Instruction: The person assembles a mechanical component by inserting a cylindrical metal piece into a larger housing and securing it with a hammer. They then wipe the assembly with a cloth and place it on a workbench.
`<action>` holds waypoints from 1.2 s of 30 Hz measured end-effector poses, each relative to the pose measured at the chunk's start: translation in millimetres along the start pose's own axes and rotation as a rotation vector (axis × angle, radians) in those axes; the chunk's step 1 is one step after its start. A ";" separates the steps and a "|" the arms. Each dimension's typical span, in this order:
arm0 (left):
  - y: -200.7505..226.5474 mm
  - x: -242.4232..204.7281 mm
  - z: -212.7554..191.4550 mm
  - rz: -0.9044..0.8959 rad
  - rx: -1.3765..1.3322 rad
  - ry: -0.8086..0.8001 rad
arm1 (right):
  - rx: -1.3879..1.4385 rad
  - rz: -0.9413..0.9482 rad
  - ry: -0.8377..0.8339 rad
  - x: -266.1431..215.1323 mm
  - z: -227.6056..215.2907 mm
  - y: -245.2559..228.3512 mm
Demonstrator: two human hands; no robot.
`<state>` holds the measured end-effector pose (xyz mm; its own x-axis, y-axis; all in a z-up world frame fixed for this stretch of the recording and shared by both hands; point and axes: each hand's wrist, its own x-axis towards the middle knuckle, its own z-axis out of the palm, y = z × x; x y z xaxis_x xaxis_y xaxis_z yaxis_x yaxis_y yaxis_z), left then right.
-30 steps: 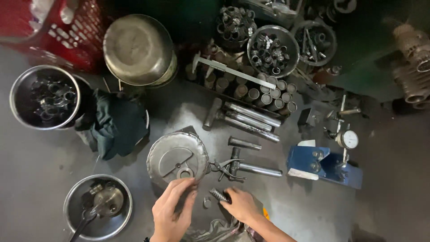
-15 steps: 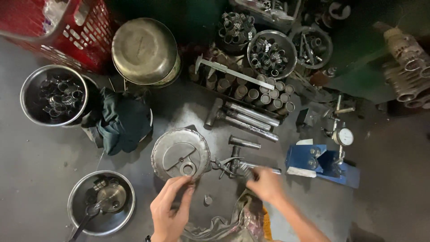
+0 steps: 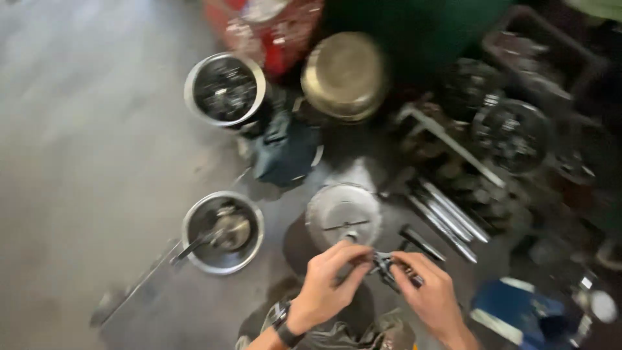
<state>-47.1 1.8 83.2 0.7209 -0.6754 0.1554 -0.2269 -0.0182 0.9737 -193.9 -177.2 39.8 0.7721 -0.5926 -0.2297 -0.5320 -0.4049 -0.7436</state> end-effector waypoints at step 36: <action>-15.2 -14.4 -42.9 0.000 0.116 0.098 | 0.102 -0.130 -0.445 -4.9 6.0 -89.2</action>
<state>-25.9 43.4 73.3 0.7802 -0.6002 0.1762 -0.2971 -0.1076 0.9488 -148.1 -134.0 103.4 0.9159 -0.1764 -0.3605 -0.4011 -0.3721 -0.8370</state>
